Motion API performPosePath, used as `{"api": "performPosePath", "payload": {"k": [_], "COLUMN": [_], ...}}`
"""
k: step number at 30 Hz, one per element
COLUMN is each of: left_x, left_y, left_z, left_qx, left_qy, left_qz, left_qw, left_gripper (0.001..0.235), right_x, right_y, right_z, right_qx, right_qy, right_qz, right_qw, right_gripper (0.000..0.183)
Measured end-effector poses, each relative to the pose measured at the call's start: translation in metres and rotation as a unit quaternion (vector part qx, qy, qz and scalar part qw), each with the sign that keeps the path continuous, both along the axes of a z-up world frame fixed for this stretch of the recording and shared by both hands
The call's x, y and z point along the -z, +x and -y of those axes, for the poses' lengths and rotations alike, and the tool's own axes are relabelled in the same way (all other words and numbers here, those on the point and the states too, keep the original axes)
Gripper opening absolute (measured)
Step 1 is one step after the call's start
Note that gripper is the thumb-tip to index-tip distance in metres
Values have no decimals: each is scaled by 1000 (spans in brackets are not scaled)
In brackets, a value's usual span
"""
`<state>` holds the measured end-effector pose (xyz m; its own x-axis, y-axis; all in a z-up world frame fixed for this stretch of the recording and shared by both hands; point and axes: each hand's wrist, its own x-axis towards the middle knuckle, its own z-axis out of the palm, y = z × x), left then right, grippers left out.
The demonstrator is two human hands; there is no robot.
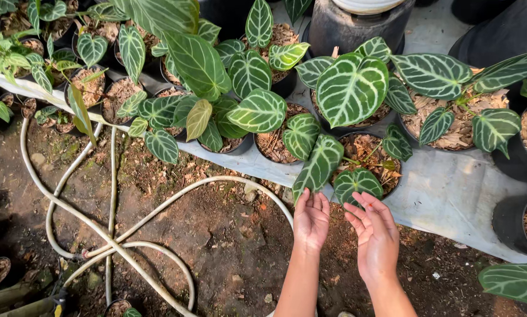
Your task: The person moves potted plants from the ground to a shelf and from the shelf to the ground, touching and adjusting the leaves of several plants.
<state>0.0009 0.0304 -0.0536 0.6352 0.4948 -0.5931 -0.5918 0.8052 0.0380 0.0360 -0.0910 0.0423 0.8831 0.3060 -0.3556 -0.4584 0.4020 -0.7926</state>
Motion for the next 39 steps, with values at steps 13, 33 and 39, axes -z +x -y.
{"api": "performPosePath", "payload": {"k": [13, 33, 39], "left_x": [-37, -25, -34], "left_y": [10, 21, 16], "left_z": [-72, -171, -154], "left_qx": [75, 111, 97], "left_qy": [259, 399, 371], "left_qz": [-293, -368, -375], "left_qw": [917, 832, 844], "left_gripper": [67, 52, 45], "right_x": [88, 51, 63], "right_y": [29, 45, 42], "right_z": [24, -2, -7], "right_qx": [149, 53, 75], "right_qy": [-175, -105, -89], "right_qz": [86, -37, -37], "right_qw": [969, 992, 992], "right_gripper": [38, 35, 35]}}
